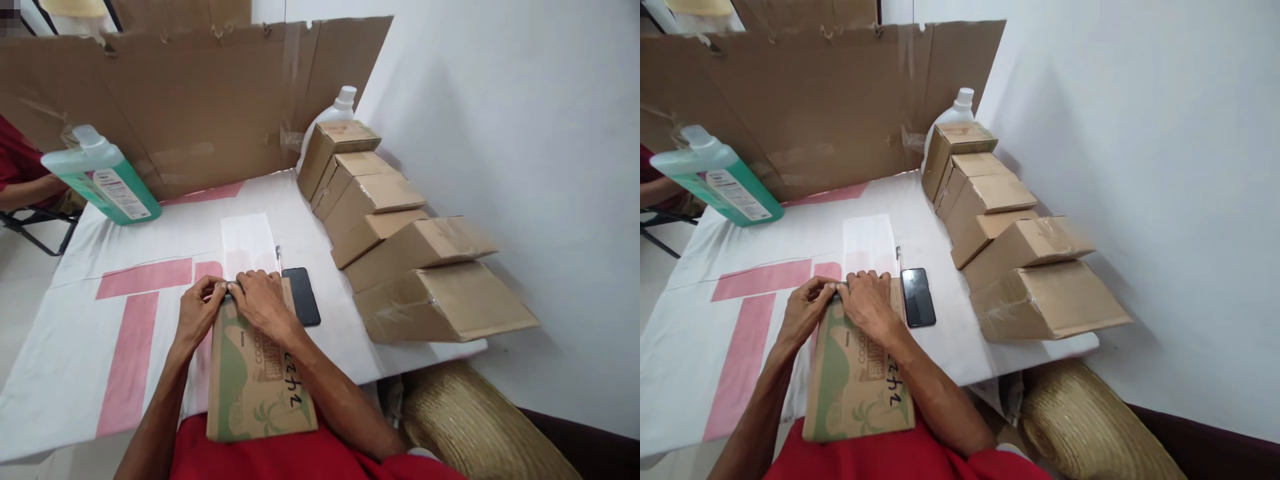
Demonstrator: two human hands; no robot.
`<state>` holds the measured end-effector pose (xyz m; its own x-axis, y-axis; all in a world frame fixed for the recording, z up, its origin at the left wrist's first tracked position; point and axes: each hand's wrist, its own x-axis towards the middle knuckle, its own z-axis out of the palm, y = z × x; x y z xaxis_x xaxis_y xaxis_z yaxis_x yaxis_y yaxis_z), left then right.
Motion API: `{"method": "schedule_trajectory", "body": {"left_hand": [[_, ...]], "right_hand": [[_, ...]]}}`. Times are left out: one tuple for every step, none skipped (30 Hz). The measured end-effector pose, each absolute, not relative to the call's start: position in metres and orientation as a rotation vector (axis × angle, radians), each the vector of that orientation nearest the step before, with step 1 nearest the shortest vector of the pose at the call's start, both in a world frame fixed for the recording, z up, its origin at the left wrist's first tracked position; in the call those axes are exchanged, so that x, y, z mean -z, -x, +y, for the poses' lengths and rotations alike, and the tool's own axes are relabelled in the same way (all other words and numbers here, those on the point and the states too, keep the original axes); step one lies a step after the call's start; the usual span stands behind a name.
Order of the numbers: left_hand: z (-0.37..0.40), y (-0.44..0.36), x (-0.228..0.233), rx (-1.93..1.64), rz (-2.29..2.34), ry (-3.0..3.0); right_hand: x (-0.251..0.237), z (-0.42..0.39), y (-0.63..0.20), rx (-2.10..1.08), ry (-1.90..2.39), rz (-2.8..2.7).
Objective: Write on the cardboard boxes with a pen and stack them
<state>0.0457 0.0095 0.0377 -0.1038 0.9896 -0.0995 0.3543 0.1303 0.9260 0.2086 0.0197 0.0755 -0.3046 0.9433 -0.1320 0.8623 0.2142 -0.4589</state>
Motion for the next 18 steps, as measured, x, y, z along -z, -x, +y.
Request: {"method": "schedule_trajectory", "body": {"left_hand": [[0.009, -0.046, -0.038, -0.988, 1.580, -1.349], [0.009, -0.047, -0.038, -0.990, 1.566, -1.354], [0.008, -0.047, -0.038, -0.993, 1.558, -1.356], [0.007, -0.048, -0.037, -0.996, 1.557, -1.355], [0.006, -0.048, -0.037, -1.000, 1.564, -1.353], [0.005, -0.049, -0.036, -1.004, 1.572, -1.349], [0.005, -0.049, -0.035, -1.010, 1.579, -1.345], [0.004, -0.049, -0.034, -1.016, 1.586, -1.339], [0.004, -0.049, -0.033, -1.021, 1.590, -1.333], [0.005, -0.049, -0.032, -1.026, 1.595, -1.325], [0.005, -0.049, -0.031, -1.030, 1.599, -1.319], [0.005, -0.048, -0.031, -1.033, 1.603, -1.314], [0.005, -0.048, -0.030, -1.032, 1.603, -1.310], [0.004, -0.048, -0.030, -1.029, 1.596, -1.304], [0.003, -0.047, -0.030, -1.022, 1.581, -1.300], [0.002, -0.047, -0.029, -1.012, 1.557, -1.300], [0.000, -0.046, -0.028, -0.999, 1.522, -1.306], [-0.002, -0.045, -0.027, -0.984, 1.481, -1.316]], "right_hand": [[-0.076, 0.020, -0.209, -0.694, 1.739, -2.309], [-0.077, 0.021, -0.209, -0.702, 1.743, -2.311], [-0.077, 0.021, -0.208, -0.706, 1.752, -2.308], [-0.076, 0.021, -0.207, -0.705, 1.762, -2.300], [-0.075, 0.020, -0.206, -0.702, 1.767, -2.290], [-0.074, 0.019, -0.205, -0.697, 1.770, -2.278], [-0.073, 0.019, -0.204, -0.694, 1.773, -2.264], [-0.072, 0.018, -0.203, -0.700, 1.772, -2.253], [-0.071, 0.018, -0.205, -0.717, 1.760, -2.240], [-0.070, 0.020, -0.207, -0.745, 1.725, -2.215], [-0.069, 0.023, -0.212, -0.777, 1.667, -2.168], [-0.068, 0.028, -0.219, -0.803, 1.595, -2.096], [-0.066, 0.034, -0.228, -0.807, 1.537, -2.001], [-0.064, 0.042, -0.239, -0.781, 1.525, -1.900], [-0.061, 0.052, -0.251, -0.739, 1.588, -1.818], [-0.056, 0.062, -0.262, -0.695, 1.713, -1.768], [-0.051, 0.071, -0.273, -0.664, 1.872, -1.746], [-0.044, 0.080, -0.282, -0.657, 2.029, -1.747]]}}
